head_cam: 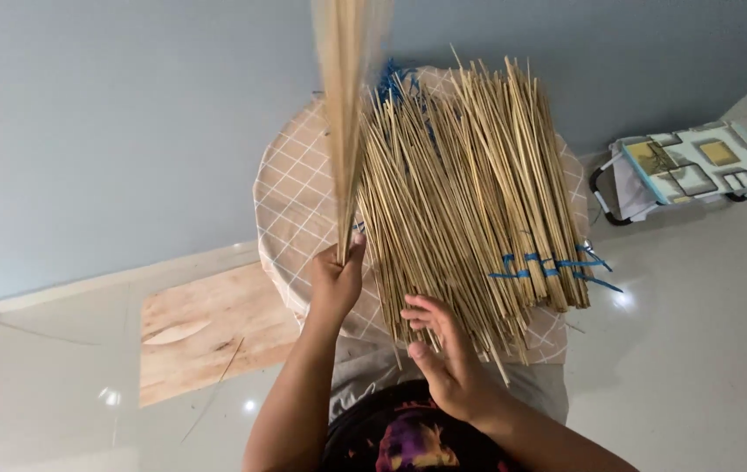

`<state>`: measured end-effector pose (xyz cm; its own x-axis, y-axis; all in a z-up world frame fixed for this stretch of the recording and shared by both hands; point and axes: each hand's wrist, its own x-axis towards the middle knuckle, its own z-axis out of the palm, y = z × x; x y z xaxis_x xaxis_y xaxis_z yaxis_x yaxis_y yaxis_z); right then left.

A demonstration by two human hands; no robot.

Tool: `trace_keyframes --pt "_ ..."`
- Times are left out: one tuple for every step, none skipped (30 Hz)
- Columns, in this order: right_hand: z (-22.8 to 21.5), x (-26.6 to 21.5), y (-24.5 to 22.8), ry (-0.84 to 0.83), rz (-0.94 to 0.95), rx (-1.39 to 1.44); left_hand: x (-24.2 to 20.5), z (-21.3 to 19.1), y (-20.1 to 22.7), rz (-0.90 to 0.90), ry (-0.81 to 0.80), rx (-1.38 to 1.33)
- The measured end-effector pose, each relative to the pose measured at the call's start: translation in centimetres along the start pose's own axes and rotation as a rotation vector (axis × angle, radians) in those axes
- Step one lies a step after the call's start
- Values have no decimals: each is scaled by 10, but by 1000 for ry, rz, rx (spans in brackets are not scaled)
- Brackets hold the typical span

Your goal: Gathering thin bamboo sticks into small bundles and securing them with blue plastic ties.

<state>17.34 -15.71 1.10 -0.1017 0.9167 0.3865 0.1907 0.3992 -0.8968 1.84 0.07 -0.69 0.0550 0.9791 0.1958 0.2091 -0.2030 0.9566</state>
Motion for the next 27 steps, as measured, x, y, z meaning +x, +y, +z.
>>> trace_keyframes --pt "1 -2 -1 -5 3 3 -7 -1 0 -5 3 2" --pt "1 -4 -2 0 15 -6 -13 -1 1 9 43 -19" --pt "-1 0 -3 12 14 -22 -12 0 4 40 79 -43" --pt "-4 7 1 16 4 -27 -14 3 -1 52 79 -46" --pt "-5 9 3 13 -65 -160 -21 5 -7 48 -40 -445" --pt "-6 11 6 10 -132 -293 -29 6 -14 38 -161 -843" --pt "-8 16 2 10 -129 -293 -43 11 2 35 -161 -843" --pt "-10 20 -1 -72 -124 -340 -56 16 17 0 -211 -1093" --pt "-10 22 -5 -162 -113 -381 -74 19 32 -43 -251 -1343" --pt "-10 16 -5 -169 -105 -375 -80 20 31 -52 -243 -1342" --pt "-12 16 -4 -175 -46 -403 -80 22 30 15 -305 -1350" --pt "-13 15 -3 -182 13 -431 -79 24 30 82 -366 -1356" --pt "-17 19 -9 -186 9 -436 -78 24 30 87 -363 -1361" --pt "-20 22 -15 -235 3 -462 -77 24 31 96 -409 -1278" --pt "-22 24 -22 -285 2 -483 -79 23 31 96 -450 -1193" --pt "-23 22 -17 -292 5 -483 -77 22 27 93 -444 -1197" --pt "-24 19 -11 -368 118 -282 -76 21 22 157 -516 -1080" --pt "-25 17 -5 -440 230 -78 -74 20 17 219 -586 -961" --pt "-23 13 -2 -444 233 -81 -73 15 27 218 -583 -965" --pt "-21 10 1 -466 294 -63 -72 8 36 253 -636 -862" --pt "-19 7 5 -491 352 -46 -70 2 45 290 -684 -756" --pt "-16 5 8 -498 353 -49 -71 0 43 291 -677 -759" --pt "-13 3 10 -493 361 -1 -72 -3 41 302 -662 -741" --pt "-9 0 13 -487 370 46 -73 -5 39 312 -647 -723" --pt "-9 -1 16 -494 375 47 -72 -5 38 307 -640 -725" --pt "-8 -2 19 -474 417 149 -70 -6 37 306 -658 -725" --pt "-7 -3 23 -452 458 252 -67 -7 36 305 -677 -724"
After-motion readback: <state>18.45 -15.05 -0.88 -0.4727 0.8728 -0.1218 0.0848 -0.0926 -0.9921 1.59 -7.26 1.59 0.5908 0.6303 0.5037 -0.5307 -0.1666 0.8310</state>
